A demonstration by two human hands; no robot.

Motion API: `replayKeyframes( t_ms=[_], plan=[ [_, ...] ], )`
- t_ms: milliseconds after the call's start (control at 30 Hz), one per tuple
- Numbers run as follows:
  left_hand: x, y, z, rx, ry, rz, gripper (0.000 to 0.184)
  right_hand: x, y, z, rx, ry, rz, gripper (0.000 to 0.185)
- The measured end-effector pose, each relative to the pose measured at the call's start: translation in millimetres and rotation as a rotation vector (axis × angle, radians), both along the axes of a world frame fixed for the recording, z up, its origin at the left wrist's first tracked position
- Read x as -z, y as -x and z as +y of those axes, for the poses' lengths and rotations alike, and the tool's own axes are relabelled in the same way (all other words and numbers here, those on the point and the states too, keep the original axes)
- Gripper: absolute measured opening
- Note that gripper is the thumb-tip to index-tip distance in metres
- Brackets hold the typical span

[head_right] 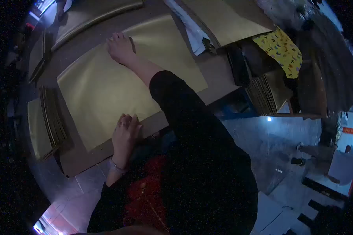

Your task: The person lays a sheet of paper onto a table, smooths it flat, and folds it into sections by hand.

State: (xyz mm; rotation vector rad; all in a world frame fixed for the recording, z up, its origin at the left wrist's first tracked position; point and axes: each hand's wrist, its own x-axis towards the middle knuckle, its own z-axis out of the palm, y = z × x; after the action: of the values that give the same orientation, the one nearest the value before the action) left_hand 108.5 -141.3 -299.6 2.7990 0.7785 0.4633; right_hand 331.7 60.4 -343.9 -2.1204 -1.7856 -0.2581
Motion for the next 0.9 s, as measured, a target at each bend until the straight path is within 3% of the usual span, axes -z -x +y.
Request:
replayKeyframes(
  t_ms=[100, 200, 267, 333, 600, 767, 867, 900],
  plan=[
    [-23, -3, 20, -0.007, 0.297, 0.078, 0.022, -4, -2, -3, 0.009, -0.015, -0.035, 0.041],
    [-46, -16, 58, -0.024, 0.389, 0.21, 0.02, -5, -2, -3, -0.013, -0.053, 0.061, 0.041],
    [-9, -28, 104, -0.106, -0.023, 0.025, 0.027, -5, -3, -1, -0.03, -0.063, 0.071, 0.04],
    [1, -50, 150, -0.176, -0.23, 0.038, 0.036, -7, 0, -3, -0.015, -0.054, 0.053, 0.039],
    [28, -109, 241, -0.231, 0.151, -0.083, 0.045, -7, -2, -3, -0.019, -0.088, 0.023, 0.036],
    [37, -108, 246, -0.225, 0.053, -0.112, 0.049, -10, -2, -3, 0.004, -0.016, 0.075, 0.036],
    [39, -107, 247, -0.202, 0.157, -0.121, 0.047, -5, -3, -3, 0.001, -0.066, 0.076, 0.036],
    [43, -106, 249, -0.202, 0.067, -0.133, 0.047, -4, -2, -3, 0.013, -0.063, 0.076, 0.036]
  ],
)
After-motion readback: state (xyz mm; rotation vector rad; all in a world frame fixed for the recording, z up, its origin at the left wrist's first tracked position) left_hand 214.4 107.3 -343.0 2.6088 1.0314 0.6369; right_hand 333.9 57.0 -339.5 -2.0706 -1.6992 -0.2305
